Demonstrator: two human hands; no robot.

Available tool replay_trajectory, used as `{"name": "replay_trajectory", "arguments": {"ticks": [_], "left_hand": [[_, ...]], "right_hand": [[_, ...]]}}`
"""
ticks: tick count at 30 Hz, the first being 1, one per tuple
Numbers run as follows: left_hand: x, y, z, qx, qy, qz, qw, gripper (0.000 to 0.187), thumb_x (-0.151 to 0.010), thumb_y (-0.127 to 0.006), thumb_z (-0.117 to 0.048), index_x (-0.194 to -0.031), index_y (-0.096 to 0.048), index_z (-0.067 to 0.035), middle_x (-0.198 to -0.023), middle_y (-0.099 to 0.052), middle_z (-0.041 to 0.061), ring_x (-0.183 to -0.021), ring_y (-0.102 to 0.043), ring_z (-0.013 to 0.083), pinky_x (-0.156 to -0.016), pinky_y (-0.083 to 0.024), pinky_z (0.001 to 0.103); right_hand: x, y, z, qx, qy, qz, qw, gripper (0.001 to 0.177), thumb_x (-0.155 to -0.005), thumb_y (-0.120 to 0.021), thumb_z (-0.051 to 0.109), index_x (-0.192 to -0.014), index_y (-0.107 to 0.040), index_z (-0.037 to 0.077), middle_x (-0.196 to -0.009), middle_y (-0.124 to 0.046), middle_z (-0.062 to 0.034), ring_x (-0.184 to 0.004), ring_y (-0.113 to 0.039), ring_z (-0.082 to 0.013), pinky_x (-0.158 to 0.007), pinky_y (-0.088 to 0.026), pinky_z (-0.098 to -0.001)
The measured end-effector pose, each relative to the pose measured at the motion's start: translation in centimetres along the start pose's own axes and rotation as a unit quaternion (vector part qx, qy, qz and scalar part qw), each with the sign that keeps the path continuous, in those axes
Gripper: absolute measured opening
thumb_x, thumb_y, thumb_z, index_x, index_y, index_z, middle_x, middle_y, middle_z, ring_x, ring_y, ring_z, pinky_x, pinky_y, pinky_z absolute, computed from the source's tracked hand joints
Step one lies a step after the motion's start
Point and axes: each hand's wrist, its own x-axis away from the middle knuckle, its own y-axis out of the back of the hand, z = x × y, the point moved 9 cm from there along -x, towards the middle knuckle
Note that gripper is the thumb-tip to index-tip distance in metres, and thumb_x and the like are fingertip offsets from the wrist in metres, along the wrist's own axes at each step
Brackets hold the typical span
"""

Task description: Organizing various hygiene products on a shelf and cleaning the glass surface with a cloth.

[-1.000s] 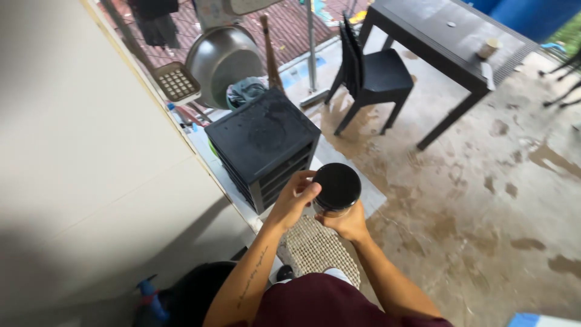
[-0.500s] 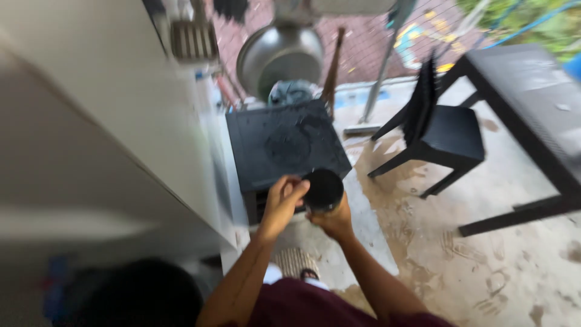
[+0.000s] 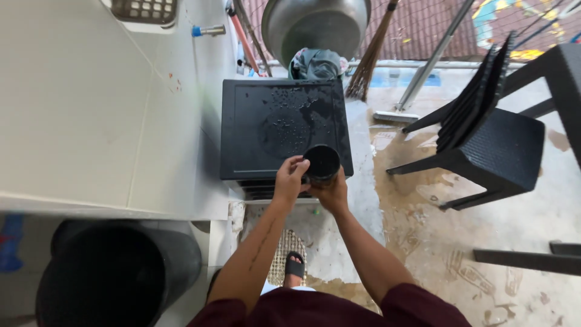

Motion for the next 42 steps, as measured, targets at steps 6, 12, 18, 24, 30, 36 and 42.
{"name": "replay_trajectory", "arguments": {"ticks": [6,12,18,24,30,36,42], "left_hand": [[-4.6,-0.7,1.5,-0.004,0.015,-0.058,0.998,0.035,-0.090,-0.068,-0.026,-0.121,-0.063,-0.011,-0.110,-0.066,0.003,-0.104,-0.065,0.0175,-0.075,-0.061,0.037],[-7.5,-1.7,1.4,-0.001,-0.018,-0.061,0.998,0.032,-0.092,-0.070,-0.024,-0.120,-0.063,-0.011,-0.105,-0.064,0.004,-0.096,-0.064,0.0166,-0.072,-0.060,0.033],[-10.6,-1.7,0.9,-0.022,-0.038,-0.047,0.998,0.044,-0.095,-0.067,-0.030,-0.134,-0.063,-0.010,-0.113,-0.069,0.005,-0.092,-0.064,0.0131,-0.066,-0.056,0.030],[-8.8,-0.2,0.1,-0.091,0.022,-0.088,0.992,0.057,-0.094,-0.061,-0.039,-0.145,-0.056,-0.014,-0.124,-0.068,0.005,-0.091,-0.060,0.0146,-0.070,-0.054,0.032],[-9.7,3.3,2.0,-0.085,-0.046,-0.122,0.988,0.059,-0.095,-0.064,-0.037,-0.143,-0.056,-0.004,-0.131,-0.067,0.011,-0.120,-0.063,0.0193,-0.098,-0.049,0.031],[-8.8,7.7,2.4,-0.070,-0.139,-0.153,0.976,0.055,-0.097,-0.066,-0.031,-0.138,-0.058,0.004,-0.131,-0.068,0.014,-0.122,-0.063,0.0202,-0.106,-0.047,0.031],[0.8,16.6,0.2,-0.059,-0.239,-0.214,0.945,0.037,-0.097,-0.067,-0.023,-0.125,-0.067,0.001,-0.116,-0.072,0.008,-0.107,-0.066,0.0135,-0.095,-0.052,0.028]], "right_hand": [[-3.9,0.6,1.5,0.230,0.058,-0.048,0.970,0.092,-0.057,-0.099,0.009,-0.135,-0.051,0.003,-0.127,-0.064,-0.0141,-0.113,-0.067,-0.0274,-0.094,-0.056,-0.0370],[-7.0,0.3,0.5,0.256,0.018,-0.012,0.966,0.067,-0.066,-0.096,0.027,-0.121,-0.062,0.010,-0.113,-0.074,-0.0099,-0.103,-0.077,-0.0261,-0.089,-0.061,-0.0376],[-8.6,1.3,0.0,0.272,-0.015,-0.049,0.961,0.074,-0.060,-0.098,0.026,-0.121,-0.060,0.008,-0.116,-0.068,-0.0148,-0.105,-0.069,-0.0324,-0.087,-0.056,-0.0422],[-11.4,1.5,-2.6,0.291,0.053,-0.078,0.952,0.083,-0.068,-0.096,0.021,-0.138,-0.053,0.010,-0.125,-0.068,-0.0146,-0.114,-0.068,-0.0327,-0.094,-0.055,-0.0417],[-13.4,1.2,-6.8,0.170,-0.068,-0.053,0.982,0.088,-0.080,-0.084,0.017,-0.153,-0.034,0.006,-0.147,-0.054,-0.0211,-0.106,-0.074,-0.0224,-0.090,-0.057,-0.0318],[-9.7,-1.8,-8.5,0.079,-0.159,-0.066,0.982,0.068,-0.085,-0.077,0.014,-0.145,-0.048,0.001,-0.132,-0.062,-0.0187,-0.087,-0.071,-0.0218,-0.072,-0.060,-0.0318],[-1.1,-14.9,-5.4,0.006,-0.144,0.159,0.977,0.049,-0.090,-0.074,0.011,-0.135,-0.057,0.000,-0.126,-0.064,-0.0099,-0.089,-0.069,-0.0157,-0.073,-0.062,-0.0279]]}}
